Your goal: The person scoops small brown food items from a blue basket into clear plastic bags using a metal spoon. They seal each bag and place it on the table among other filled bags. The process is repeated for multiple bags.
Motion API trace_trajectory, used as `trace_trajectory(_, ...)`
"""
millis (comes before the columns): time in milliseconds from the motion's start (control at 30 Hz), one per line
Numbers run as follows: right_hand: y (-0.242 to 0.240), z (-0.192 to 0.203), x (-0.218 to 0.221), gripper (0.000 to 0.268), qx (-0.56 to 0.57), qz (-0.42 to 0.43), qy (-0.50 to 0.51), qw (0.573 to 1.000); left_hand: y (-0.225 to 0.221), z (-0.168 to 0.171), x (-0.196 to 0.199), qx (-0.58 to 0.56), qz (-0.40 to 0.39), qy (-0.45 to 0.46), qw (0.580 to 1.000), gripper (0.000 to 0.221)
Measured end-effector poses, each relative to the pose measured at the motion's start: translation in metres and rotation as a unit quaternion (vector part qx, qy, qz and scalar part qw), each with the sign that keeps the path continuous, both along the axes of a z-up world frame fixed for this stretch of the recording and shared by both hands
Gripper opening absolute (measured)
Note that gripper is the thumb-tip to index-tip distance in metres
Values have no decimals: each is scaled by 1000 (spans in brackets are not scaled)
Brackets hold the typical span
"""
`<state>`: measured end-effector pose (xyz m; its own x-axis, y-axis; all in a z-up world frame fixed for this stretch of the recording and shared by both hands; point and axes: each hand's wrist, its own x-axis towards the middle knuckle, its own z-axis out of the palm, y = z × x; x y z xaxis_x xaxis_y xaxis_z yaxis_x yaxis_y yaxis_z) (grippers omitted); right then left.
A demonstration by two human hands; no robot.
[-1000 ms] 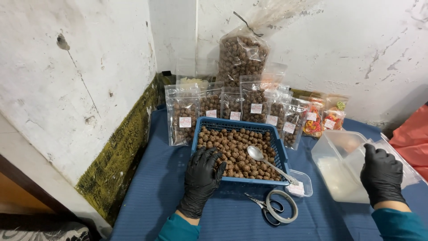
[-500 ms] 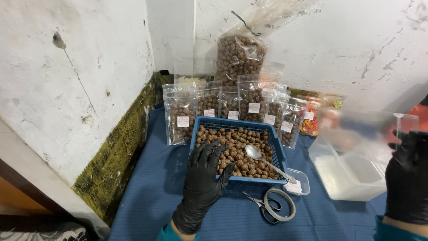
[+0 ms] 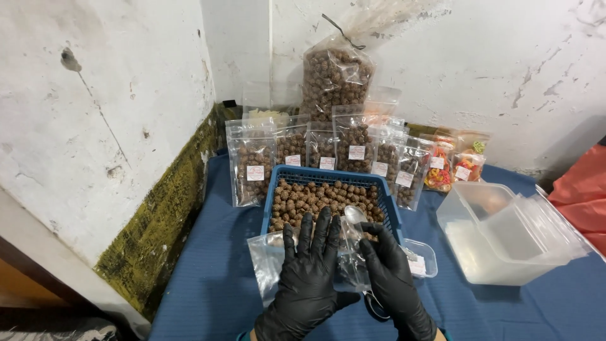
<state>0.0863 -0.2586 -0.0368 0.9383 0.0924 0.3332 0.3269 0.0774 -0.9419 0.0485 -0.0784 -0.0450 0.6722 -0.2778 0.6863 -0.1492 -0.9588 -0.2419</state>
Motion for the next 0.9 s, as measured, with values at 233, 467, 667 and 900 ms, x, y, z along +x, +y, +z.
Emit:
trace_trajectory(233,-4,15,-1,39,-14,6,39,999,1,-18,16,-173,-159,112,966,156)
trace_trajectory(467,-11,36,-9,33,-17,64,79,995,18,3,12,-254,-163,237,923,140)
trace_trajectory(667,-25,-8,15,24,20,39,47,998,22,0,9,-159,-179,112,964,139)
trace_trajectory(900,-17,28,0,24,-95,169,119,974,7,-1,2,-108,-177,52,977,134)
